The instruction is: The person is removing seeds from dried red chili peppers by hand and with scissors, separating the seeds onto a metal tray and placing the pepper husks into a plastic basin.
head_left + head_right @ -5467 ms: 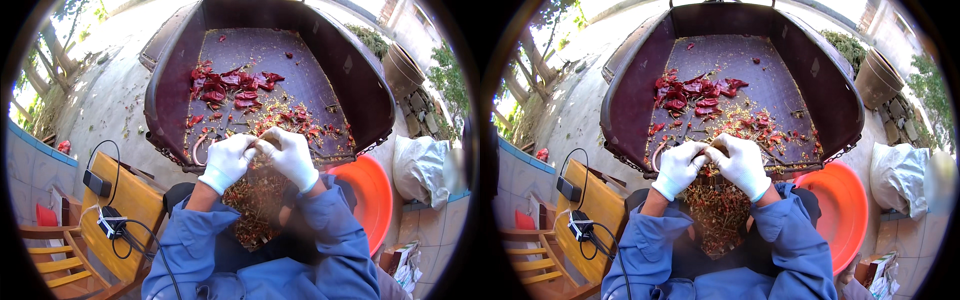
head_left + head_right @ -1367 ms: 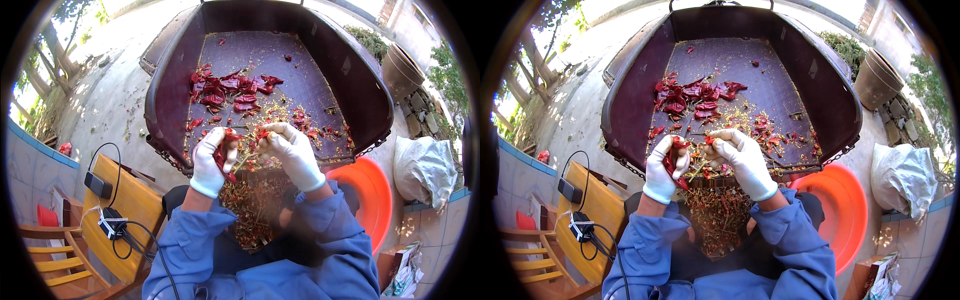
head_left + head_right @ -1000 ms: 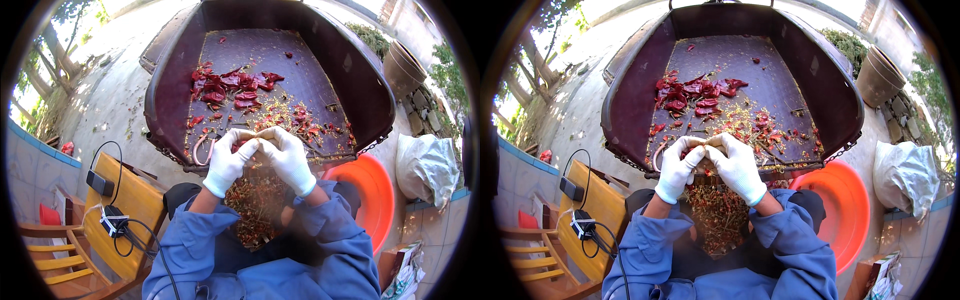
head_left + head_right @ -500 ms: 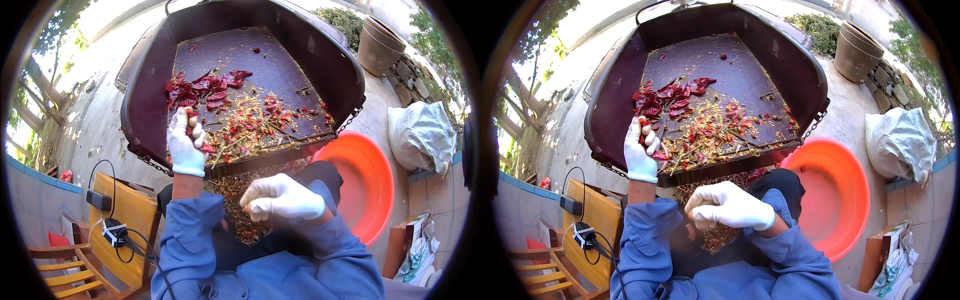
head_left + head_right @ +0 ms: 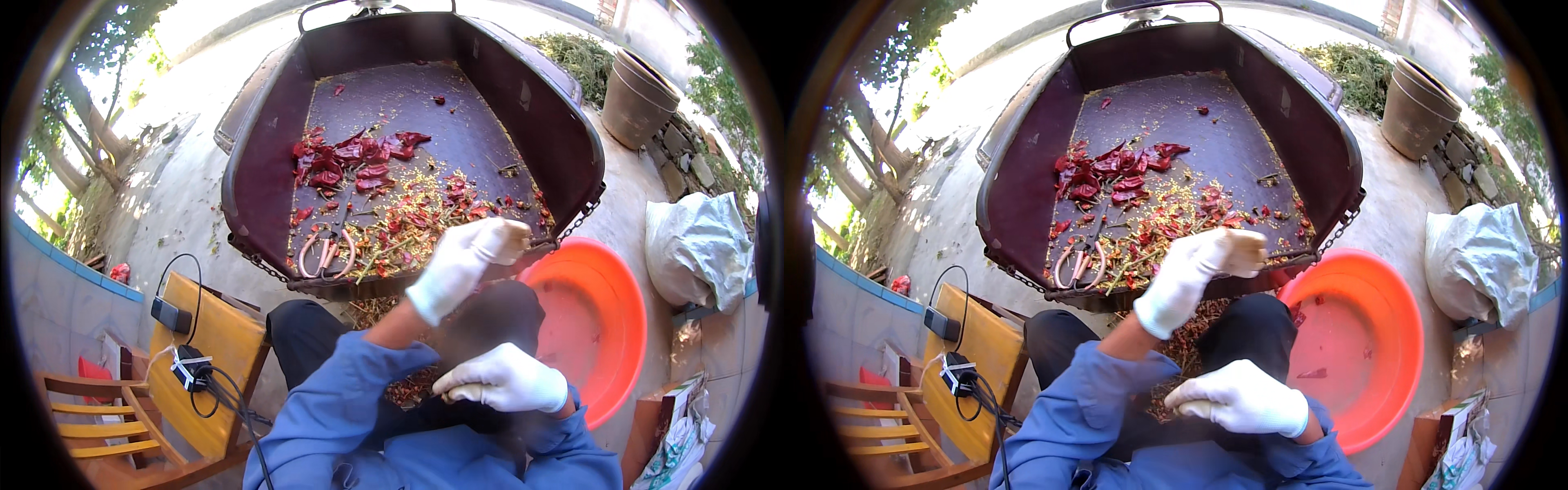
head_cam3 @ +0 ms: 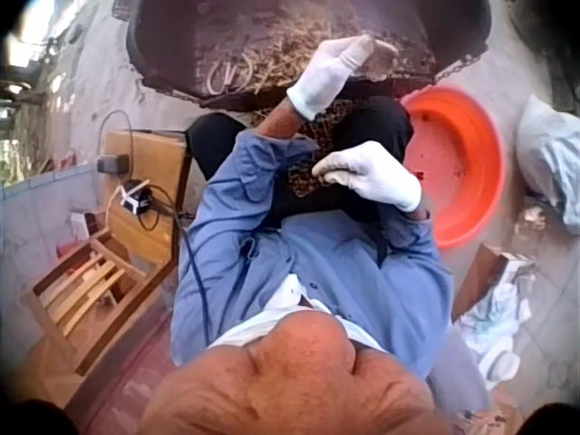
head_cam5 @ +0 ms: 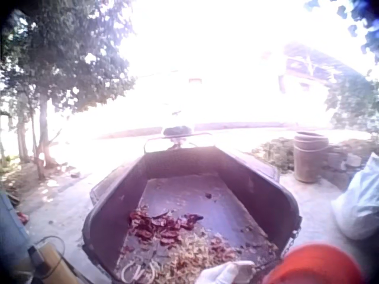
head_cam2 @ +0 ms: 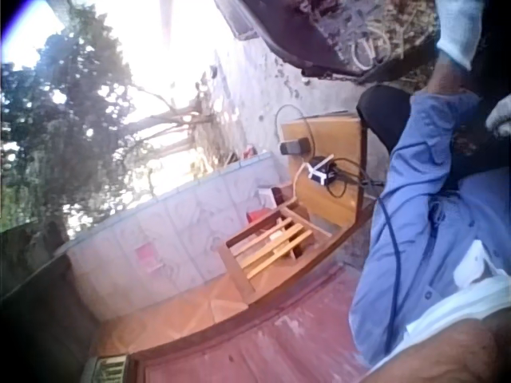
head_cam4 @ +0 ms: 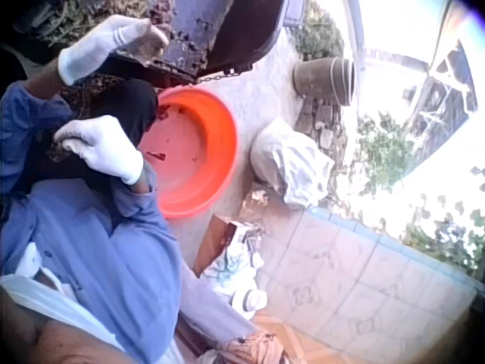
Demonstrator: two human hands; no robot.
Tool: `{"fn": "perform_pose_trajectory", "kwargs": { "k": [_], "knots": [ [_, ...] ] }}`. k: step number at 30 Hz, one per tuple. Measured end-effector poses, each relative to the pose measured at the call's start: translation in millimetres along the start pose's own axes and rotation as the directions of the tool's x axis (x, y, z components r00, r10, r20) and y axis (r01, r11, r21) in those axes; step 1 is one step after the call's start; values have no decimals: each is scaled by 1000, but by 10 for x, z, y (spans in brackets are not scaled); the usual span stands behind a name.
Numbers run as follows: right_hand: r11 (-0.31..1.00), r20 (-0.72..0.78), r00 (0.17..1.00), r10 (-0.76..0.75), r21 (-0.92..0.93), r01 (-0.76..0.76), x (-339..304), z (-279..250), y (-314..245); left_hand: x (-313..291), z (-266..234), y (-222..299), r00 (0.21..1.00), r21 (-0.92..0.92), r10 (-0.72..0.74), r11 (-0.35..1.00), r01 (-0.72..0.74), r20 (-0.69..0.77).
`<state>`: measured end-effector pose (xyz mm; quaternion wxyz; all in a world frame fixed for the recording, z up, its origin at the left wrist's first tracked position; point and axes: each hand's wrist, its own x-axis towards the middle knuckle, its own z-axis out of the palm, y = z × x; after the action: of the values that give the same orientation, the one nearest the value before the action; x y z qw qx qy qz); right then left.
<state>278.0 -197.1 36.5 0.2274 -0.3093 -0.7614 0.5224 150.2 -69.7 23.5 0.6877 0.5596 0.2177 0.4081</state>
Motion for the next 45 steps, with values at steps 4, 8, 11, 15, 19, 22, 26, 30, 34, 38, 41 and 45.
{"fn": "perform_pose_trajectory", "kwargs": {
  "k": [4,8,11,15,19,22,26,30,34,38,41,45],
  "knots": [
    [945,-2,992,-129,-304,122,405,-245,32,-152,-762,199,962,193,73,981,-21,-264],
    [815,-248,935,-254,-576,69,1135,-662,152,-292,-1374,215,874,143,68,990,2,-481],
    [816,-545,794,-268,-567,-114,1854,-1137,616,-305,-1566,14,790,22,-40,997,67,-612],
    [647,-659,692,-294,-670,-363,2543,-1517,1063,-362,-1481,78,861,58,-57,993,100,-505],
    [419,-616,695,-372,-779,-467,2946,-1685,1582,-336,-1449,96,863,38,-75,993,109,-500],
    [413,-612,725,-316,-777,-475,3054,-1712,1748,-365,-1472,118,848,18,-106,991,135,-519],
    [503,-645,748,-155,-703,-502,3055,-1696,1689,-375,-1501,177,830,-4,-99,993,115,-549],
    [432,-608,772,-188,-757,-491,2916,-1673,1713,-328,-1521,140,835,-5,-95,994,109,-541],
    [465,-561,816,-139,-764,-446,2717,-1640,1607,-310,-1525,132,834,10,-82,994,105,-545],
    [460,-568,809,-150,-764,-451,2566,-1592,1530,-298,-1530,90,828,31,-81,993,118,-555],
    [570,-630,739,-238,-707,-419,2465,-1617,1464,-271,-1493,84,836,113,-48,985,130,-546],
    [800,-735,635,-236,-518,-302,2352,-1545,1084,-249,-1503,53,825,246,50,963,110,-564]
  ]
}}
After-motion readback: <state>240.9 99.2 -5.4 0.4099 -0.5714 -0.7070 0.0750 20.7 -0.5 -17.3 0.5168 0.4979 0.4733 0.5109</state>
